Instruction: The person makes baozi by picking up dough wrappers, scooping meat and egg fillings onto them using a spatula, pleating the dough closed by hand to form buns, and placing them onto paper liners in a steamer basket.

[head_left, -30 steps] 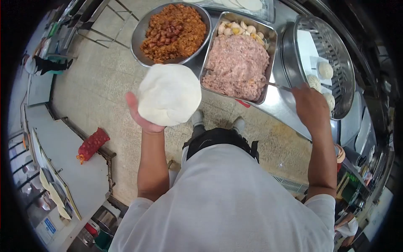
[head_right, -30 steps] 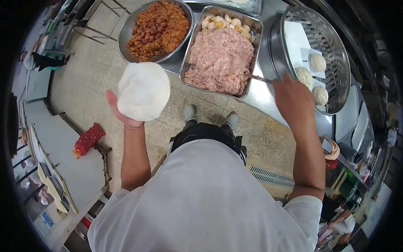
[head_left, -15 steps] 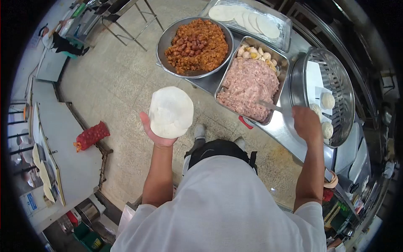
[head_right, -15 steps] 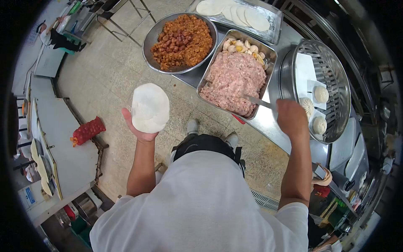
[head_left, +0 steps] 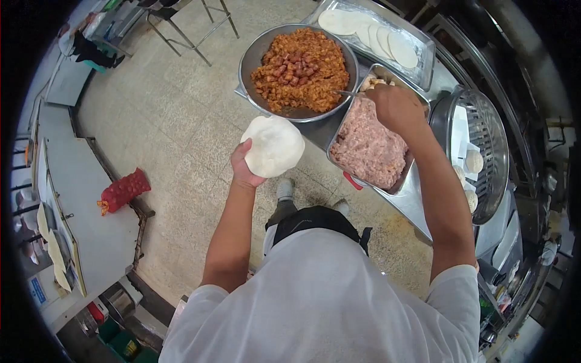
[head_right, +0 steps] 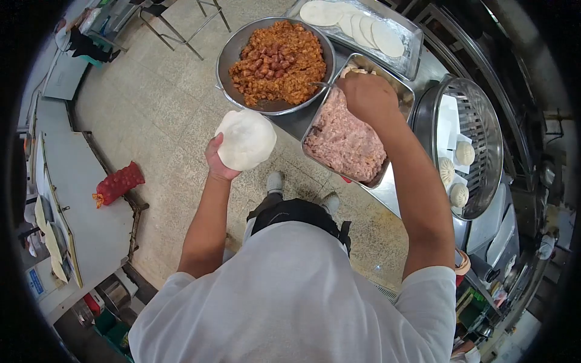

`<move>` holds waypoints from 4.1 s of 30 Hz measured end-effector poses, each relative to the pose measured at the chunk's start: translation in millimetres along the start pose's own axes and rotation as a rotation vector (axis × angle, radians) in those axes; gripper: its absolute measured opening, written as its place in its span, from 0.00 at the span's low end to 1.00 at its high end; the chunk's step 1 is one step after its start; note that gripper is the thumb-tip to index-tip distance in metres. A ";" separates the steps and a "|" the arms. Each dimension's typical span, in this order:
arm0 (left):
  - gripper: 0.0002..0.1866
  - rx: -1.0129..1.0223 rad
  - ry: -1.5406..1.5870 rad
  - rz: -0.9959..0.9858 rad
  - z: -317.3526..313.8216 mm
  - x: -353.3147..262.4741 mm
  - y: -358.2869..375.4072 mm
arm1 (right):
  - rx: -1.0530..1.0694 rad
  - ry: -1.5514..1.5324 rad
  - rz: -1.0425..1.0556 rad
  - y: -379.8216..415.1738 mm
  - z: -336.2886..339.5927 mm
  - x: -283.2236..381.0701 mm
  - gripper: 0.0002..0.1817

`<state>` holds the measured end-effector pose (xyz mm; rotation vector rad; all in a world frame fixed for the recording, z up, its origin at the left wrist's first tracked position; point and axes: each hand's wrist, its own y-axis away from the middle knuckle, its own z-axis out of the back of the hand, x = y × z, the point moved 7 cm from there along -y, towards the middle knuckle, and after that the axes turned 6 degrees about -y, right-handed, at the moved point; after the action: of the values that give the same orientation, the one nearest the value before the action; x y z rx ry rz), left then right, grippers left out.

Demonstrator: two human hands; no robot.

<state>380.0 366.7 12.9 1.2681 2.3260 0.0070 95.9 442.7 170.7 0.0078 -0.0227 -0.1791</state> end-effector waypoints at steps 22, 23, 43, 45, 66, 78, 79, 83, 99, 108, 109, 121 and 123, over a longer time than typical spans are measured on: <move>0.38 0.001 0.069 0.003 1.0 -2.0 6.8 | 0.132 -0.380 0.165 -29.4 -45.9 20.4 0.15; 0.37 -0.014 0.143 -0.019 -1.9 0.7 10.3 | 0.109 -0.437 0.133 -26.4 -49.3 19.7 0.15; 0.29 -0.056 0.193 -0.133 -71.3 8.8 -7.6 | -0.248 -0.794 -0.005 87.1 8.7 63.5 0.18; 0.28 -0.053 0.224 -0.194 -68.2 9.9 -7.1 | -0.307 -0.785 -0.024 94.5 24.2 64.1 0.16; 0.45 0.135 0.132 -0.239 -27.0 -28.4 50.4 | 0.189 -0.074 0.151 -20.5 -47.7 48.4 0.13; 0.40 -0.057 0.199 -0.136 18.3 5.0 28.9 | 0.184 0.012 0.060 -18.4 -38.5 48.0 0.11; 0.40 -0.107 0.201 -0.116 23.6 7.8 26.6 | 0.183 0.013 0.057 -18.3 -38.8 52.1 0.11; 0.38 -0.090 0.194 -0.114 25.9 11.9 17.6 | 0.159 -0.117 0.104 -15.5 -34.1 73.6 0.12; 0.27 -0.220 0.205 -0.131 19.0 22.9 -14.9 | -0.126 -0.722 0.019 43.7 -40.2 75.7 0.15; 0.28 -0.147 0.244 -0.124 32.6 33.3 1.0 | -0.138 -0.770 -0.015 76.3 -30.6 93.9 0.15; 0.28 -0.115 0.261 -0.146 29.1 29.9 2.4 | -0.168 -0.809 -0.046 78.7 -24.9 93.3 0.15; 0.29 -0.197 0.183 -0.283 45.0 -16.1 2.8 | -0.072 -0.368 -0.090 17.6 -25.3 89.4 0.14; 0.28 -0.266 0.130 -0.277 54.4 -18.8 -6.5 | -0.008 -0.233 -0.164 4.1 -43.3 91.2 0.14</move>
<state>406.1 336.0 -28.8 0.8329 2.4932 0.3039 187.4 430.7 129.5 -0.0192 -0.2545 -0.3437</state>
